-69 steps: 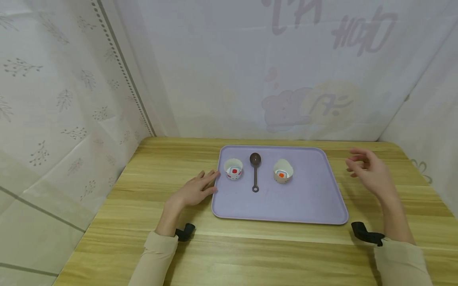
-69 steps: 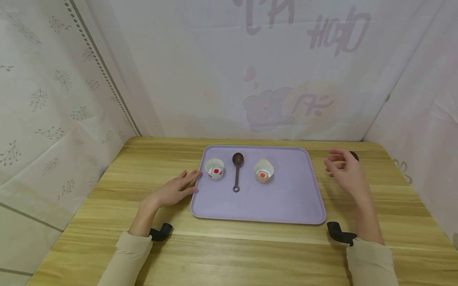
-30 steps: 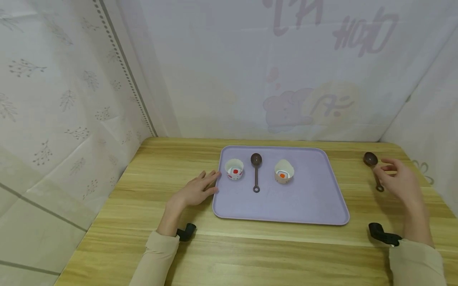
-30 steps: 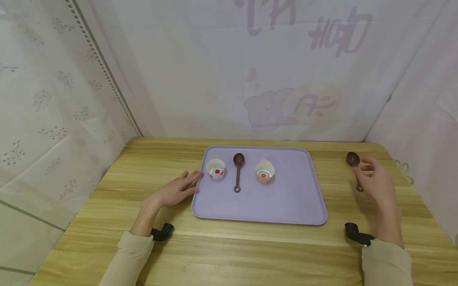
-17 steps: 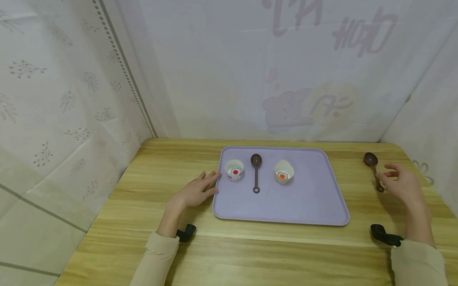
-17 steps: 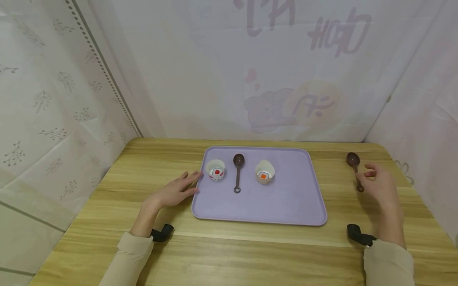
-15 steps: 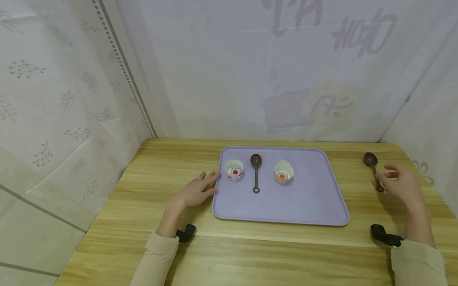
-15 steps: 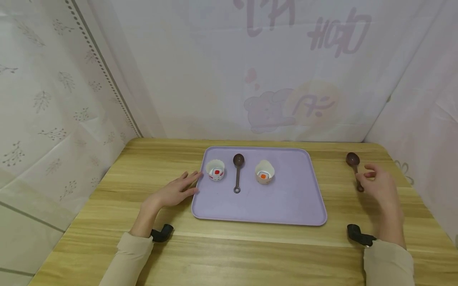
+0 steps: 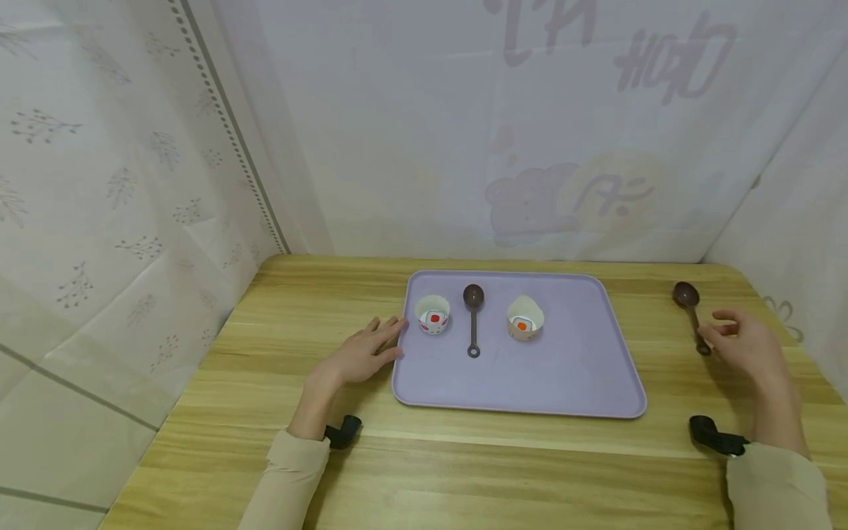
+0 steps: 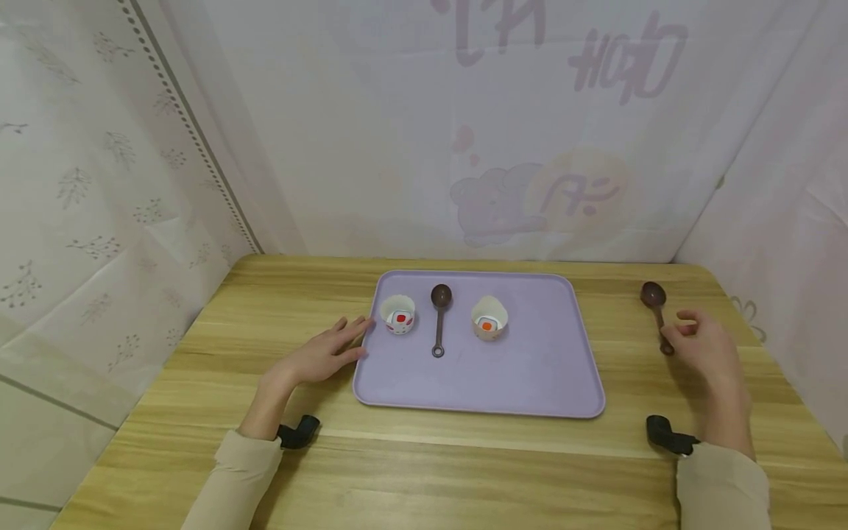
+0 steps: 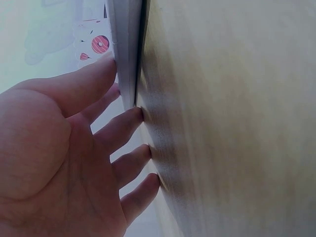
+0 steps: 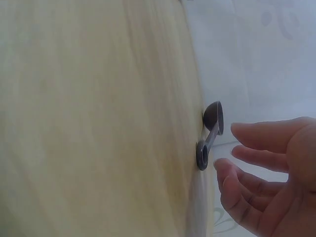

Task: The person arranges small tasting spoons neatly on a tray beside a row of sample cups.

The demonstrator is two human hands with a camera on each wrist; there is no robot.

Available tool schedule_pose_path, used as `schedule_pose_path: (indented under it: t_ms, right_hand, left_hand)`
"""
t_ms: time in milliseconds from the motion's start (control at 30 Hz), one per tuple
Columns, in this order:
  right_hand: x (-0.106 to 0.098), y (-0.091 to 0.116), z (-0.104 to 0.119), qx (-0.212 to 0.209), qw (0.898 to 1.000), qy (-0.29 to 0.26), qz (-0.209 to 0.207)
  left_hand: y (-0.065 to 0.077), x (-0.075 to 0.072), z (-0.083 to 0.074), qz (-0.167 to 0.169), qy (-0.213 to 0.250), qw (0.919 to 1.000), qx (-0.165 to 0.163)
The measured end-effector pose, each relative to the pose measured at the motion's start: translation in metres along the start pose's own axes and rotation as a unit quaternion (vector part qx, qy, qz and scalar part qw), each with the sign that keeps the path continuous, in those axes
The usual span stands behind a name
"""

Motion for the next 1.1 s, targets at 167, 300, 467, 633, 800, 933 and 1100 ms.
schedule_pose_path:
  t_ms: [167,300,467,633,800,933,1100]
  right_hand:
    - [0.001,-0.002,-0.004,0.012,1.0,0.0,0.017]
    - [0.003,-0.004,-0.008,0.019,0.999,0.004,0.033]
    - [0.004,-0.006,-0.011,0.016,0.999,0.006,0.047]
    - [0.005,-0.006,-0.013,0.019,0.998,-0.001,0.062]
    - [0.006,-0.007,-0.013,0.03,0.997,-0.015,0.074]
    - [0.007,-0.008,-0.012,0.031,0.996,-0.021,0.076]
    - [0.009,-0.008,-0.013,0.03,0.996,-0.029,0.075]
  left_hand:
    - [0.0,-0.001,0.0,-0.002,-0.003,1.0,0.002]
    - [-0.001,-0.001,0.0,-0.001,-0.003,1.0,0.001]
    - [0.0,-0.001,0.0,0.001,-0.002,1.0,-0.003]
    - [0.001,0.0,0.0,0.002,0.001,1.0,-0.003]
    - [0.0,0.0,0.001,0.001,0.0,1.0,0.0]
    - [-0.001,0.001,0.002,0.001,-0.002,1.0,0.003]
    - [0.0,0.001,0.002,0.002,-0.001,1.0,0.003]
Point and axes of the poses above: each hand's wrist, its own y-axis away from the middle knuckle, its own x-axis out of the palm, z = x × y, the point moved 4 cm from there along -y, towards the middle knuckle, and after that the axes turned 7 degrees about -z, right-handed, at the moved point
